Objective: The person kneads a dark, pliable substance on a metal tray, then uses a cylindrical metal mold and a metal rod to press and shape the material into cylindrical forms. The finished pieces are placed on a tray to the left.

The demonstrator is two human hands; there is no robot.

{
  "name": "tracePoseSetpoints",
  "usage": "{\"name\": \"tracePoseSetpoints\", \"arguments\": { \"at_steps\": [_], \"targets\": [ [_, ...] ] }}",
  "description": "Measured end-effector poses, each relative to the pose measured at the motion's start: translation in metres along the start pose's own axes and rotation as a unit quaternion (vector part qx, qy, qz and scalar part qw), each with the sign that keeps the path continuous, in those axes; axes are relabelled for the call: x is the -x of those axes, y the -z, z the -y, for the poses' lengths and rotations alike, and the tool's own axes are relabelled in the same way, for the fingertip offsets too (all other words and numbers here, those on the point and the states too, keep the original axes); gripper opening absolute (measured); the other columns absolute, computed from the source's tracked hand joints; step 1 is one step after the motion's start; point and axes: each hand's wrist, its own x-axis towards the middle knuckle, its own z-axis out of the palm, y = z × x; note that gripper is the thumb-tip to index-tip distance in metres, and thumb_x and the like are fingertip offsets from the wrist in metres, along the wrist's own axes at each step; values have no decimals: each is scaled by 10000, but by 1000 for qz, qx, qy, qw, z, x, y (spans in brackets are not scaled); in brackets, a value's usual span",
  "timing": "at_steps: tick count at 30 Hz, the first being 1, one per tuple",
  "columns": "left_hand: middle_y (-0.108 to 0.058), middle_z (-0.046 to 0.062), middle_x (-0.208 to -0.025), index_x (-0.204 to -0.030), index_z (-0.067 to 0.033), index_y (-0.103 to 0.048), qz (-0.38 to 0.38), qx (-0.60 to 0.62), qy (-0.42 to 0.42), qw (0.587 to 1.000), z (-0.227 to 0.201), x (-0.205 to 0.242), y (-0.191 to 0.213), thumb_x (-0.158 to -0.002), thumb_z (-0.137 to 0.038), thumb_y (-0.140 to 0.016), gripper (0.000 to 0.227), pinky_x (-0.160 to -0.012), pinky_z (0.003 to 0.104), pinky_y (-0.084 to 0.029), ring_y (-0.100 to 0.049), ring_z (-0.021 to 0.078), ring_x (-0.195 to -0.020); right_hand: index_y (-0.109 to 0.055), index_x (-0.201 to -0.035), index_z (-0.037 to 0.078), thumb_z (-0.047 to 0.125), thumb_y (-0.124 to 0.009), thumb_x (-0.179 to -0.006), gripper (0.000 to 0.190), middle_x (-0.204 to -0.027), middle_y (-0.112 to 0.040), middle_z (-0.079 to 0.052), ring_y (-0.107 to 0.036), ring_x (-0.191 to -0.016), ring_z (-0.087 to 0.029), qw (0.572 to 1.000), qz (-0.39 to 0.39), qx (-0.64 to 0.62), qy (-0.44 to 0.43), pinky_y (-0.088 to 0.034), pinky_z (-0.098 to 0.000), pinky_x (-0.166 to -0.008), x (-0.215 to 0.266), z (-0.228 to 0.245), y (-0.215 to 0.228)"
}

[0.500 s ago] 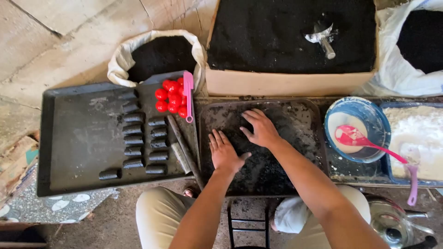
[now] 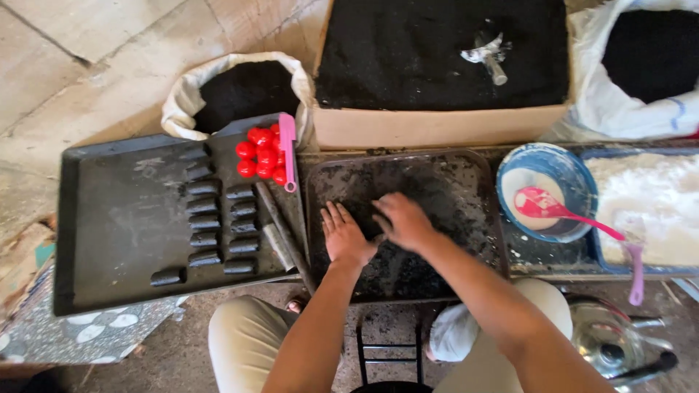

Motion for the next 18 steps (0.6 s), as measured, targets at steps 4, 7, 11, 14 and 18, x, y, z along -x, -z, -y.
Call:
{"name": "tracePoseSetpoints", "arguments": {
  "at_steps": [4, 7, 11, 14, 18],
  "targets": [
    [20, 271, -1718, -1628, 77, -13, 3, -8, 4, 1000, -1, 3, 5, -745, -664, -774, 1382, -1296, 460, -116, 6, 435, -1596, -690, -1275, 17, 142, -580, -1034, 293, -1230, -682, -188, -596, -1215, -403, 998, 16, -63, -1, -510, -503, -1008, 22, 32, 61],
    [-12, 270, -1718, -1632, 68, -73, -26, 13, -15, 999, 3, 18, -2, -792, -692, -736, 1313, -1295, 469, -130, -24, 441, -1596, -722, -1240, 154, 302, -649, -987, 302, -1336, -654, -127, -548, -1339, -388, 999, 9, 12, 48, -478, -538, -1063, 36, 8, 54],
    [-10, 283, -1712, -1631, 79, -57, -17, 11, -17, 1000, -1, 1, -3, -763, -717, -738, 1360, -1285, 503, -148, -23, 457, -1589, -700, -1307, 105, 342, -641, -1004, 388, -1396, -632, -172, -502, -1389, -424, 992, 18, -86, -86, -413, -602, -1117, 17, -15, 82],
    [-53, 275, -1712, -1629, 74, -92, -29, 30, -30, 999, 4, 16, -7, -831, -676, -700, 1252, -1279, 515, -170, -64, 449, -1588, -560, -1451, 96, 510, -624, -972, 636, -1499, -488, -209, -358, -1446, -447, 968, 42, -131, -212, -340, -618, -1156, 27, 3, 118],
    [-132, 213, -1723, -1634, 21, -195, -102, 85, -28, 991, 16, 32, -5, -982, -618, -521, 970, -1270, 554, -152, -87, 432, -1587, -223, -1655, 141, 839, -694, -724, 1255, -1726, -105, -163, -53, -1595, -365, 884, 204, -139, -396, -151, -542, -1271, 66, 1, 144]
  ]
}}
